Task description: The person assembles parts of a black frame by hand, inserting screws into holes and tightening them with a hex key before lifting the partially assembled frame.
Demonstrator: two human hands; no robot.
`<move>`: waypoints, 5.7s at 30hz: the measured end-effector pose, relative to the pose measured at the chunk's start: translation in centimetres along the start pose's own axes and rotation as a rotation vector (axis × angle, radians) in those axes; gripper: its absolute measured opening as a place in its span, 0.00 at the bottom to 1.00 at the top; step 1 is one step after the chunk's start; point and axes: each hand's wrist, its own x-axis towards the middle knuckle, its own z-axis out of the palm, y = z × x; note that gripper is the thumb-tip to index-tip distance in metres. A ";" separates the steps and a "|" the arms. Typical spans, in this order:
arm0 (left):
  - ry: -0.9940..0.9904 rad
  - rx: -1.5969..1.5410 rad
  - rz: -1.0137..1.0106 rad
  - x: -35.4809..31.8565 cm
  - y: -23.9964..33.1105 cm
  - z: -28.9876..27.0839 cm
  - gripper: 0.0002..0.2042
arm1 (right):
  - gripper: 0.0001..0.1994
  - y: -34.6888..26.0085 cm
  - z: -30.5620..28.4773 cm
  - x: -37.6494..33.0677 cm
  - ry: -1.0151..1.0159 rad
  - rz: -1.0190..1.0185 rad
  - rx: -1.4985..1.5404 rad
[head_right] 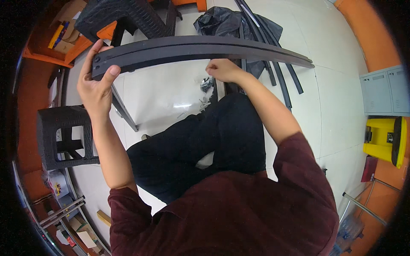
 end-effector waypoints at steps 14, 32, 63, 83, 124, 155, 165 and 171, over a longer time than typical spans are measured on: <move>0.080 -0.037 -0.013 -1.9 -0.2 -0.2 0.53 | 0.12 1.8 12.6 15.8 -0.052 -0.005 -0.910; 0.033 -0.114 0.063 -3.3 1.6 -0.6 0.61 | 0.07 -28.8 -2.5 -11.5 0.464 -0.982 0.221; -0.014 -0.220 0.062 -5.5 2.4 -1.6 0.61 | 0.10 -34.5 -2.6 -7.4 0.030 -0.976 -0.161; 0.031 -0.203 0.113 -5.6 2.0 -1.6 0.63 | 0.12 -34.9 -1.7 -7.0 0.195 -0.930 -0.351; -0.302 0.019 0.170 -4.3 -1.0 -5.4 0.40 | 0.32 -30.6 -1.1 -6.1 0.198 -1.023 -0.280; -0.377 -0.014 0.103 -4.5 -0.6 -4.7 0.30 | 0.11 -32.9 -3.3 -7.1 0.131 -0.895 -0.233; -0.383 -0.011 0.119 -4.6 -0.4 -4.8 0.29 | 0.14 -32.0 -2.9 -7.4 0.174 -0.901 -0.235; -0.338 -0.015 0.144 -4.7 -0.8 -4.9 0.30 | 0.28 -32.1 -1.9 -7.4 0.284 -0.989 -0.419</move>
